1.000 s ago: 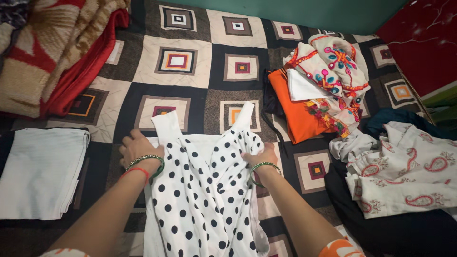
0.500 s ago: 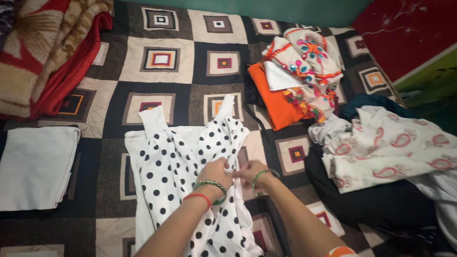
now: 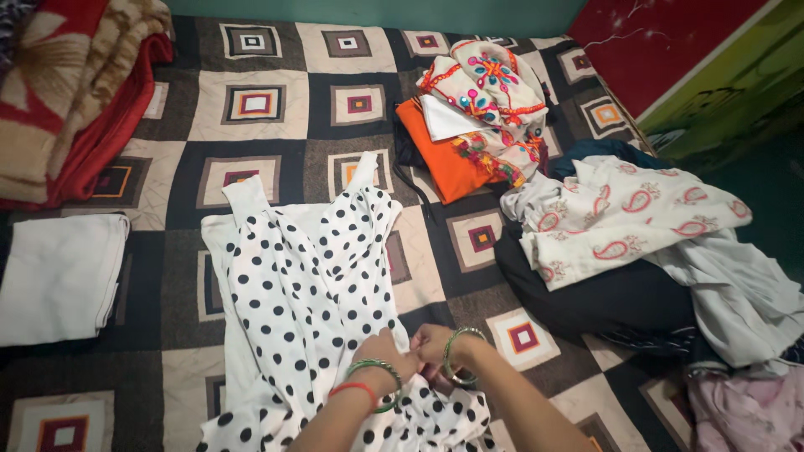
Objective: The person folds a black top with white decorative trim, a white polka-dot garment, and a white paisley-patterned top by hand on a bed.
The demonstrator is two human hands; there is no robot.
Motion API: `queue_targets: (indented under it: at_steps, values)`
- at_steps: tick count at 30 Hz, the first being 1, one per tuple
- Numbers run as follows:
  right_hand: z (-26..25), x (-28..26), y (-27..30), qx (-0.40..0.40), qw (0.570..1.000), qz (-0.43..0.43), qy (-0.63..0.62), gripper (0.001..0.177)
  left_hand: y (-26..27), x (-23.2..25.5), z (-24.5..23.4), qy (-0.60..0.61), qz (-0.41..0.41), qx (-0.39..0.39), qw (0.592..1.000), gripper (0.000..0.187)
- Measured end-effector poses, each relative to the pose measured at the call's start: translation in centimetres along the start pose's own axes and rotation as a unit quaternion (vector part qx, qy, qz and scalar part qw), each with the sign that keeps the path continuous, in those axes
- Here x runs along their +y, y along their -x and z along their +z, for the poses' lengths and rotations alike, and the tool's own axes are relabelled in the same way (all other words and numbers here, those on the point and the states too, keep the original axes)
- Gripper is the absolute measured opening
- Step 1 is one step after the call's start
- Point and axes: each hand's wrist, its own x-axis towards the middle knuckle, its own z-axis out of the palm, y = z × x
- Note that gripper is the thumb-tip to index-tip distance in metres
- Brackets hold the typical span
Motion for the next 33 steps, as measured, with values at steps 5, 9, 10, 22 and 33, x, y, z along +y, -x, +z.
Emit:
queue_targets:
  at_steps: [5, 9, 10, 22, 33]
  values:
    - [4.6, 1.9, 1.1, 0.128, 0.98, -0.099, 0.112, 0.066, -0.2, -5.3, 3.6, 0.033, 0.061, -0.003, 0.998, 0.082]
    - [6.6, 0.7, 2.7, 0.195, 0.966, -0.044, 0.165, 0.085, -1.2, -8.5, 8.6, 0.027, 0.184, 0.111, 0.976, 0.086]
    - [6.3, 0.1, 2.5, 0.196, 0.965, -0.047, 0.165, 0.085, -1.5, -8.7, 9.0, -0.006, 0.258, 0.186, 0.948, 0.091]
    - [7.3, -3.0, 1.1, 0.201, 0.948, 0.094, 0.23, 0.128, 1.8, -5.2, 0.6, -0.124, 0.209, 0.117, 0.963, 0.084]
    - [8.6, -3.5, 3.2, 0.248, 0.944, 0.063, 0.206, 0.133, 4.0, -12.4, 3.6, -0.339, 0.185, 0.147, 0.911, 0.105]
